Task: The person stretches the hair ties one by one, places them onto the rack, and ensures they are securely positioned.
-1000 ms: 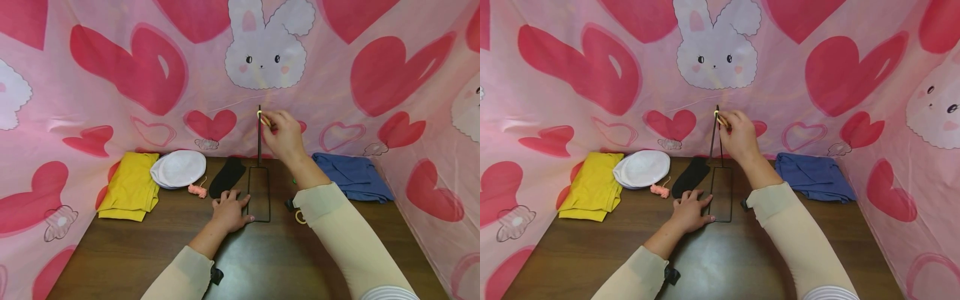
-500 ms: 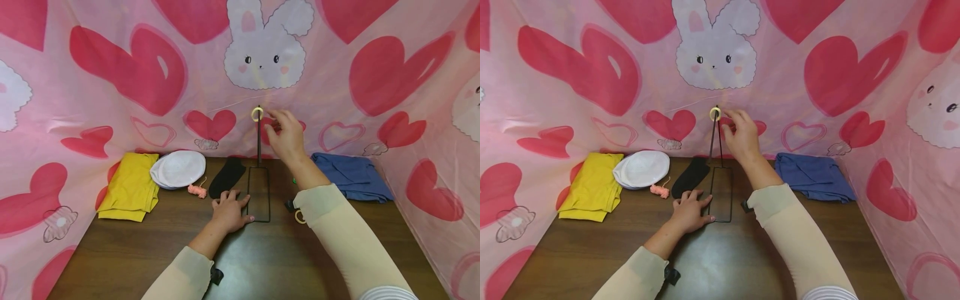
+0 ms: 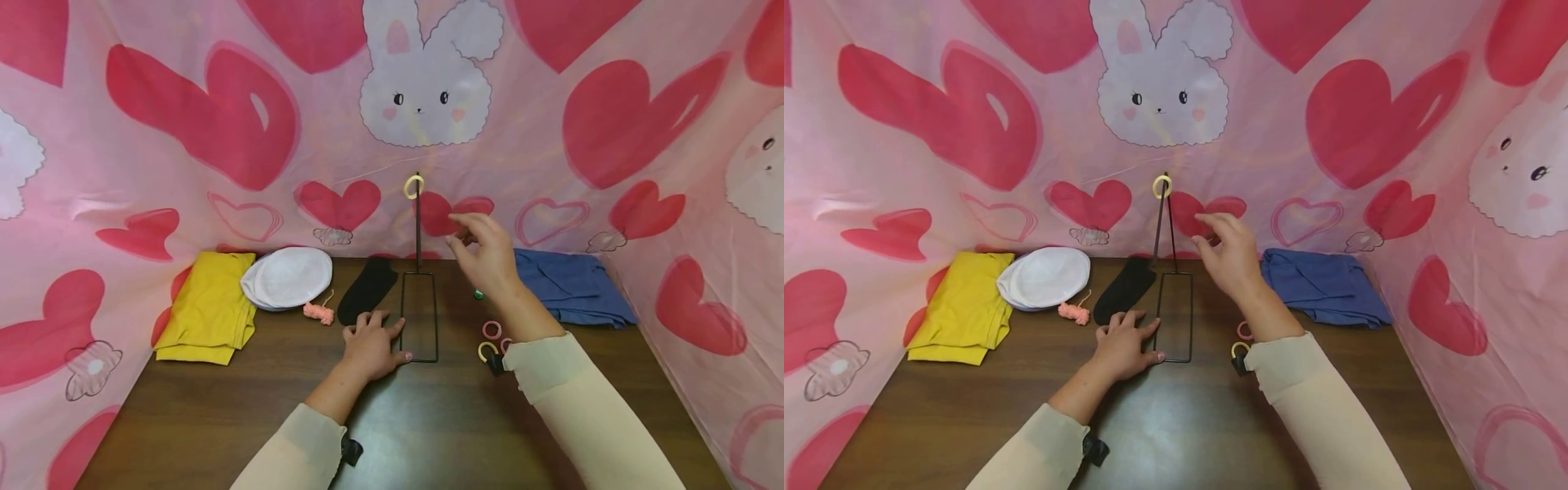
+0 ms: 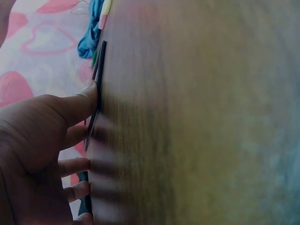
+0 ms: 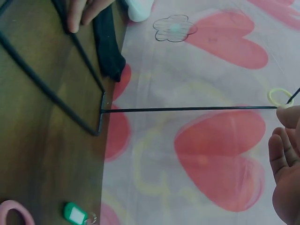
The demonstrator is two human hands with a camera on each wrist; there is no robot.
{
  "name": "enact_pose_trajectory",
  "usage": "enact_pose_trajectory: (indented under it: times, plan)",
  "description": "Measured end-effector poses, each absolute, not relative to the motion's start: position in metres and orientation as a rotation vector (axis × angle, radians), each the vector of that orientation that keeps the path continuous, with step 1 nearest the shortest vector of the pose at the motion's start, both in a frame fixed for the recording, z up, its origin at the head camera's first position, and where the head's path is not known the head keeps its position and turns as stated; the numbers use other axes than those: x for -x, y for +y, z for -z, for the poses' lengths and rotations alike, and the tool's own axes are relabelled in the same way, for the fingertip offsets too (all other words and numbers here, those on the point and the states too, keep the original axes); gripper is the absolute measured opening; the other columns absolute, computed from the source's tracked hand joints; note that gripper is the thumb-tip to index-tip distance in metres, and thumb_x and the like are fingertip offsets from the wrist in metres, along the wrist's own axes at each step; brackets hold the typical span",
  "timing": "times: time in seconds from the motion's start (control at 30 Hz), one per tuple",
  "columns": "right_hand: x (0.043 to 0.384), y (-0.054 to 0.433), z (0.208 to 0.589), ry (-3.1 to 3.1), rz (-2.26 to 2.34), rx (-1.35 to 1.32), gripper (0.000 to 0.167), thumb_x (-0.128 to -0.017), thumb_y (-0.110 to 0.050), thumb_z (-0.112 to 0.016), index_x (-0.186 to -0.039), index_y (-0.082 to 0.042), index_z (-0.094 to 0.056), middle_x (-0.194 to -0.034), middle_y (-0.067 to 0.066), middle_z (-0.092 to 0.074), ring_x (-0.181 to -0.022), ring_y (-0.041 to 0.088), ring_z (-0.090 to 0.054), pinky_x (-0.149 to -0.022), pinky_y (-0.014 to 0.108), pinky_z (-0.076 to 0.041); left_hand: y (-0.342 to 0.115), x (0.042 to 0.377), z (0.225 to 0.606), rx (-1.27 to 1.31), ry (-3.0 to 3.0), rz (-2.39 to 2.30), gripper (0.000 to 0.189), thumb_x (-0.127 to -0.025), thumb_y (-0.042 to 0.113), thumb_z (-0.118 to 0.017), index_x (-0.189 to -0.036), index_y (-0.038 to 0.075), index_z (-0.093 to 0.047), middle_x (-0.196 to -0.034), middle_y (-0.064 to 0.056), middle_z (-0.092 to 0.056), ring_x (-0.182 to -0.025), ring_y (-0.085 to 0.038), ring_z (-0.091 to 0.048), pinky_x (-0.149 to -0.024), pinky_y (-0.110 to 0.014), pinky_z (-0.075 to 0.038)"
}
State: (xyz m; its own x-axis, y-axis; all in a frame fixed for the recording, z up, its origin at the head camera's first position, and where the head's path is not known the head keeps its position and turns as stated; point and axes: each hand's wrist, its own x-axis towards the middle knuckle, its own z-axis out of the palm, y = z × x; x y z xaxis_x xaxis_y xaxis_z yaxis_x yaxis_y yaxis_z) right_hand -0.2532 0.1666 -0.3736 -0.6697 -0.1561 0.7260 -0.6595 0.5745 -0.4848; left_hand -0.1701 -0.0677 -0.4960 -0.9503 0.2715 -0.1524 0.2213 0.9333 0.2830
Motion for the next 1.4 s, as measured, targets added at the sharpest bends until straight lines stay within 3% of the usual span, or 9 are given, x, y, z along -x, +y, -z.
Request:
enact_pose_trajectory:
  times: [0.2,0.47,0.9,1.17,1.4]
  plan:
    - [0.239,0.18,0.386,-2.224,-1.014,-0.67,0.035,-0.086,-0.003,-0.083,-0.12,-0.004,-0.076,-0.103,0.011,-0.072,-0.082,0.021,-0.07,-0.071,0.044,-0.06,-0.068,0.171,0.499,-0.374,2.908,-0.394,0.076,-0.088,0.066,-0.071,-0.154,0.035,-0.052,-0.163,-0.008,-0.036,-0.145,-0.041,-0.03,-0.1,-0.067,-0.031]
    - [0.224,0.204,0.409,-2.321,-0.955,-0.697,0.035,-0.086,-0.006,-0.085,-0.12,-0.006,-0.076,-0.109,0.006,-0.073,-0.091,0.021,-0.069,-0.072,0.036,-0.056,-0.067,0.17,0.498,-0.375,2.913,-0.404,0.076,-0.088,0.066,-0.072,-0.154,0.035,-0.052,-0.163,-0.008,-0.037,-0.145,-0.041,-0.03,-0.101,-0.067,-0.031]
    - [0.204,0.251,0.443,-2.539,-0.879,-0.629,0.035,-0.089,-0.011,-0.083,-0.123,-0.011,-0.075,-0.109,0.004,-0.072,-0.084,0.021,-0.066,-0.068,0.039,-0.054,-0.069,0.17,0.499,-0.377,2.914,-0.407,0.076,-0.088,0.066,-0.071,-0.154,0.035,-0.052,-0.163,-0.008,-0.037,-0.145,-0.041,-0.03,-0.1,-0.067,-0.031]
    - [0.198,0.28,0.463,-2.671,-0.794,-0.635,0.038,-0.087,-0.009,-0.084,-0.124,-0.007,-0.074,-0.121,0.01,-0.071,-0.102,0.031,-0.067,-0.081,0.05,-0.053,-0.069,0.171,0.501,-0.374,2.916,-0.408,0.076,-0.088,0.066,-0.071,-0.154,0.035,-0.052,-0.163,-0.008,-0.036,-0.145,-0.042,-0.029,-0.101,-0.068,-0.03]
    - [0.198,0.301,0.476,-2.794,-0.744,-0.613,0.042,-0.085,-0.007,-0.084,-0.125,-0.006,-0.072,-0.122,0.017,-0.071,-0.112,0.038,-0.062,-0.091,0.057,-0.048,-0.069,0.171,0.5,-0.374,2.916,-0.402,0.076,-0.088,0.067,-0.071,-0.154,0.035,-0.052,-0.163,-0.008,-0.036,-0.145,-0.042,-0.03,-0.1,-0.068,-0.031]
